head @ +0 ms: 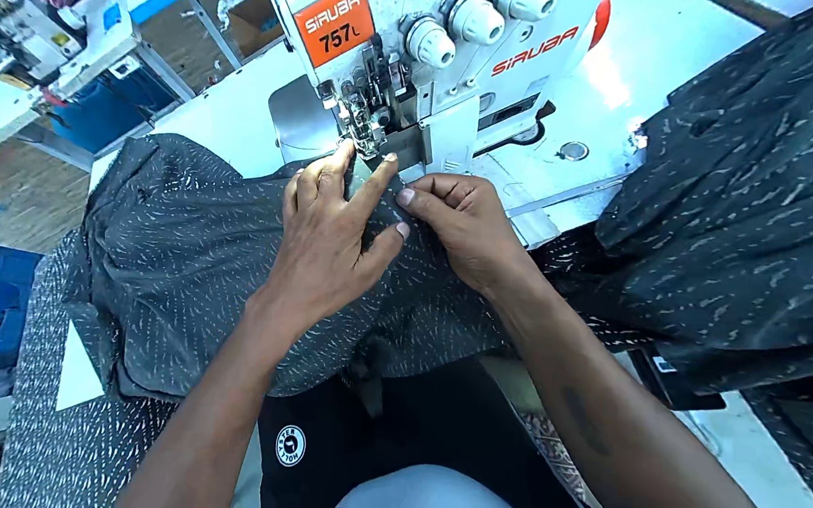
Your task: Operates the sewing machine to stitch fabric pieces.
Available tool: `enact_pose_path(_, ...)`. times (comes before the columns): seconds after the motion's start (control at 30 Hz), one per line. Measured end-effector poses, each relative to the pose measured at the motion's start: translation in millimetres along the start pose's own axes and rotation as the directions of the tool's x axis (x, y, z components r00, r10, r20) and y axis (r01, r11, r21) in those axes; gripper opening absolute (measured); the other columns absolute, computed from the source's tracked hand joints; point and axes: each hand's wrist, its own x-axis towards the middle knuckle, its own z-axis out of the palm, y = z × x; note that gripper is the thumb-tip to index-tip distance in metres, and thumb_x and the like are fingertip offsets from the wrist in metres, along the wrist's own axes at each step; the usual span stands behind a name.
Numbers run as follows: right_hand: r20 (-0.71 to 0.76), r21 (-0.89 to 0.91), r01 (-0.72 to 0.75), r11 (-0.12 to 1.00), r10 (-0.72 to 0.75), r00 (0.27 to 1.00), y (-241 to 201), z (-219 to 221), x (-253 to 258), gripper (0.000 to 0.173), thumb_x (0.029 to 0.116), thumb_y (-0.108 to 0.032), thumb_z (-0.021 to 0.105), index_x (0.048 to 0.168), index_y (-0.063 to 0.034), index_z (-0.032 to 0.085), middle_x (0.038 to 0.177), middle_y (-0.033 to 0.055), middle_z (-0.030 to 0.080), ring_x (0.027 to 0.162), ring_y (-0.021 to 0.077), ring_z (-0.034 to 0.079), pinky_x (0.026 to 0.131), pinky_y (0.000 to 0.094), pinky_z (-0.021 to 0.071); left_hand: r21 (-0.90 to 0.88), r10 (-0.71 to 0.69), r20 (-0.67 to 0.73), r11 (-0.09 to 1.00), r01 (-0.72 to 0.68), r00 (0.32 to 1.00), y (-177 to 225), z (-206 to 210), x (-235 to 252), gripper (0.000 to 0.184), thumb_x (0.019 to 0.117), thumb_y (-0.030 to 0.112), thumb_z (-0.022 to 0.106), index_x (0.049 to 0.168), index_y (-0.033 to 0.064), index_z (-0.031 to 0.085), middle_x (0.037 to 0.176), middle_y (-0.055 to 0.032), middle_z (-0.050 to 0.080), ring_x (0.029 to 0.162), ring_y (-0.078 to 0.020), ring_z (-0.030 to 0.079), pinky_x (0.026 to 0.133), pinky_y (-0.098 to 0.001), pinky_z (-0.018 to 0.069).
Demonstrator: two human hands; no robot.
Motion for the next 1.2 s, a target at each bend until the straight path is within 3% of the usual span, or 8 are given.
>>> enact_pose_path(0.27, -0.082, -0.041, -0.014, 0.999, 0.011, 0.997, -3, 3, 4, 0.02, 0.0976, -0.015, 0.068, 0.082, -0.0028, 0.069, 0.067, 0.0051, 0.063, 0.057, 0.0105, 0.059, 0.053, 0.026, 0.051, 0.026, -0.006, 0.0, 1.0, 0.006, 1.0, -3, 2, 8, 0.073, 0.0962, 0.067, 0.04, 0.161, 0.0334, 0.037, 0.166, -0.0183, 0.029, 0.151, -0.0364, 0.029, 0.119, -0.0615, 0.0186)
enact_pose_path(0.33, -0.083, -0.049, -0.021, 0.999, 0.017, 0.996, -4, 3, 3, 0.021, 0.0977, -0.017, 0.068, 0.082, -0.0034, 0.069, 0.067, 0.0052, 0.063, 0.058, 0.0112, 0.06, 0.053, 0.0268, 0.0514, -0.076, 0.045, -0.115, 0.996, -0.054, 0.992, -10, 6, 4, 0.068, 0.0982, 0.057, 0.047, 0.158, 0.0239, 0.044, 0.163, -0.0154, 0.036, 0.15, -0.0331, 0.034, 0.121, -0.0591, 0.0211)
enact_pose_path(0.4, -0.082, -0.054, -0.026, 0.998, 0.022, 0.996, -4, 3, 2, 0.02, 0.0975, -0.017, 0.068, 0.083, -0.0042, 0.069, 0.068, 0.0046, 0.064, 0.058, 0.0109, 0.06, 0.054, 0.0264, 0.0516, -0.219, 0.068, -0.343, 0.964, -0.15, 0.937, -19, 12, -6, 0.048, 0.1017, 0.033, 0.053, 0.142, 0.0064, 0.058, 0.152, -0.0147, 0.051, 0.144, -0.0284, 0.044, 0.122, -0.051, 0.0321)
enact_pose_path(0.47, -0.082, -0.051, -0.026, 0.998, 0.021, 0.996, -3, 2, 3, 0.019, 0.0971, -0.017, 0.068, 0.083, -0.0047, 0.069, 0.067, 0.0038, 0.063, 0.058, 0.0101, 0.06, 0.054, 0.0256, 0.0511, -0.219, 0.031, -0.458, 0.965, -0.147, 0.888, -23, 14, -11, 0.034, 0.104, 0.019, 0.049, 0.125, -0.0005, 0.066, 0.136, -0.0151, 0.064, 0.133, -0.0261, 0.056, 0.114, -0.0432, 0.0428)
enact_pose_path(0.77, -0.117, -0.073, -0.006, 0.997, -0.002, 0.993, -1, 7, 2, 0.019, 0.0968, -0.017, 0.068, 0.081, -0.0057, 0.068, 0.063, 0.0022, 0.059, 0.054, 0.0093, 0.054, 0.05, 0.025, 0.0455, -0.194, 0.032, -0.226, 0.978, -0.077, 0.974, -41, 0, -1, 0.042, 0.1077, 0.022, 0.038, 0.134, 0.0069, 0.066, 0.146, -0.0089, 0.059, 0.141, -0.0198, 0.05, 0.12, -0.0377, 0.036)
enact_pose_path(1.0, -0.176, -0.131, -0.011, 0.991, -0.012, 0.984, -4, 18, -2, 0.014, 0.0955, -0.016, 0.068, 0.086, -0.0056, 0.07, 0.063, 0.002, 0.059, 0.052, 0.01, 0.053, 0.049, 0.0256, 0.0454, -0.193, 0.214, 0.018, 0.959, -0.207, 0.977, -97, -13, 52, 0.054, 0.1094, 0.031, 0.028, 0.153, 0.0066, 0.048, 0.162, -0.0082, 0.042, 0.155, -0.0224, 0.029, 0.128, -0.0529, 0.0129)
enact_pose_path(1.1, -0.152, -0.19, -0.006, 0.982, -0.023, 0.988, -6, 19, -10, 0.012, 0.0961, -0.016, 0.067, 0.091, -0.0061, 0.071, 0.064, 0.0011, 0.059, 0.052, 0.0097, 0.052, 0.048, 0.0255, 0.0437, -0.066, 0.18, -0.114, 0.98, -0.188, 0.977, -96, -17, 47, 0.051, 0.1106, 0.031, 0.035, 0.154, 0.0079, 0.046, 0.161, -0.0085, 0.043, 0.152, -0.022, 0.036, 0.127, -0.0477, 0.0237)
enact_pose_path(1.2, 0.021, -0.267, -0.013, 0.964, 0.02, 1.0, -10, 3, -35, 0.009, 0.095, -0.017, 0.068, 0.093, -0.0086, 0.069, 0.064, -0.0005, 0.061, 0.051, 0.0082, 0.053, 0.046, 0.0245, 0.0445, -0.024, -0.184, -0.255, 0.983, 0.184, 0.949, -78, -28, -47, 0.054, 0.1078, 0.033, 0.049, 0.155, 0.0081, 0.044, 0.16, -0.0156, 0.042, 0.14, -0.0307, 0.05, 0.114, -0.0512, 0.0439)
